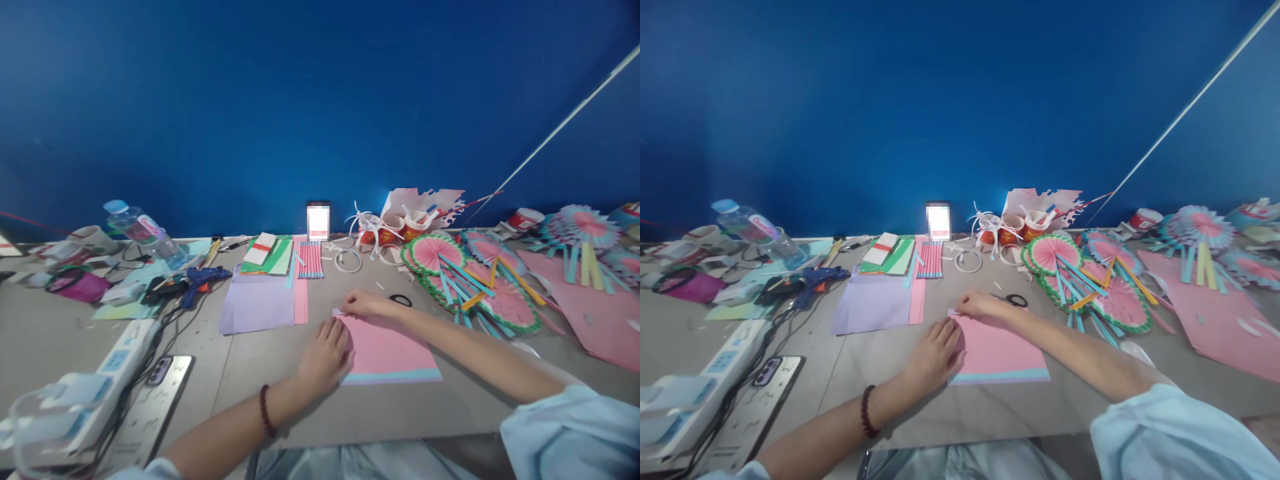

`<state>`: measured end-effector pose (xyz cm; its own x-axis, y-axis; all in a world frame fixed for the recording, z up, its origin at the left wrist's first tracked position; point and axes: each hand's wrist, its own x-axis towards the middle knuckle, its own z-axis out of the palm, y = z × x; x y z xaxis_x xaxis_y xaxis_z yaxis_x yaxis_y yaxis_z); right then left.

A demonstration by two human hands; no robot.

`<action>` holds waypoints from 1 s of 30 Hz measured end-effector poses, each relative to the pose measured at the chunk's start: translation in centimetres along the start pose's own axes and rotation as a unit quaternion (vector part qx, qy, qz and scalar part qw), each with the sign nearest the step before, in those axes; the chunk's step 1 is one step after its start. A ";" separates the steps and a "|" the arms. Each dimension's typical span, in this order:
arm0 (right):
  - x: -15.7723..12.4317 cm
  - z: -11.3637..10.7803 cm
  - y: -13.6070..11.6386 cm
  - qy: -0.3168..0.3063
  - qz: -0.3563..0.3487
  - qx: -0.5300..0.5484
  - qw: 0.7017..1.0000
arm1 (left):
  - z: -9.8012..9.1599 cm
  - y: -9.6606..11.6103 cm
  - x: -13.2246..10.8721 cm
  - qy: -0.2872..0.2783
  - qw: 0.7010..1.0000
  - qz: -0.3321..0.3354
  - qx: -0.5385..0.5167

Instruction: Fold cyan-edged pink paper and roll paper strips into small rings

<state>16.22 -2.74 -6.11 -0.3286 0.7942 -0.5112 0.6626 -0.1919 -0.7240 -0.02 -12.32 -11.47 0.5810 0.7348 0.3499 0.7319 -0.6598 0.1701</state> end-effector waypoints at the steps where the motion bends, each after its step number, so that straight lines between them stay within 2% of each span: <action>1: -0.1 0.0 -0.1 0.000 -0.005 0.004 1.000 | -0.1 0.0 0.0 0.000 1.000 -0.002 -0.004; 11: 0.2 -0.6 -0.2 -0.029 -0.018 -0.004 0.999 | 0.2 -0.2 0.0 -0.005 1.000 -0.001 -0.012; 22: 0.0 -0.4 -0.8 -0.012 -0.001 -0.012 1.000 | -0.8 -0.1 0.3 -0.027 0.999 -0.005 -0.026; 30: 0.5 -0.5 -0.7 -0.020 0.012 -0.029 0.999 | -0.4 -0.2 0.1 -0.031 0.999 0.000 -0.007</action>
<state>15.89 -1.91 -5.66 -0.3389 0.7654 -0.5470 0.7083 -0.1751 -0.6839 -0.20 -12.18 -11.12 0.6021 0.7433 0.2916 0.7274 -0.6612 0.1835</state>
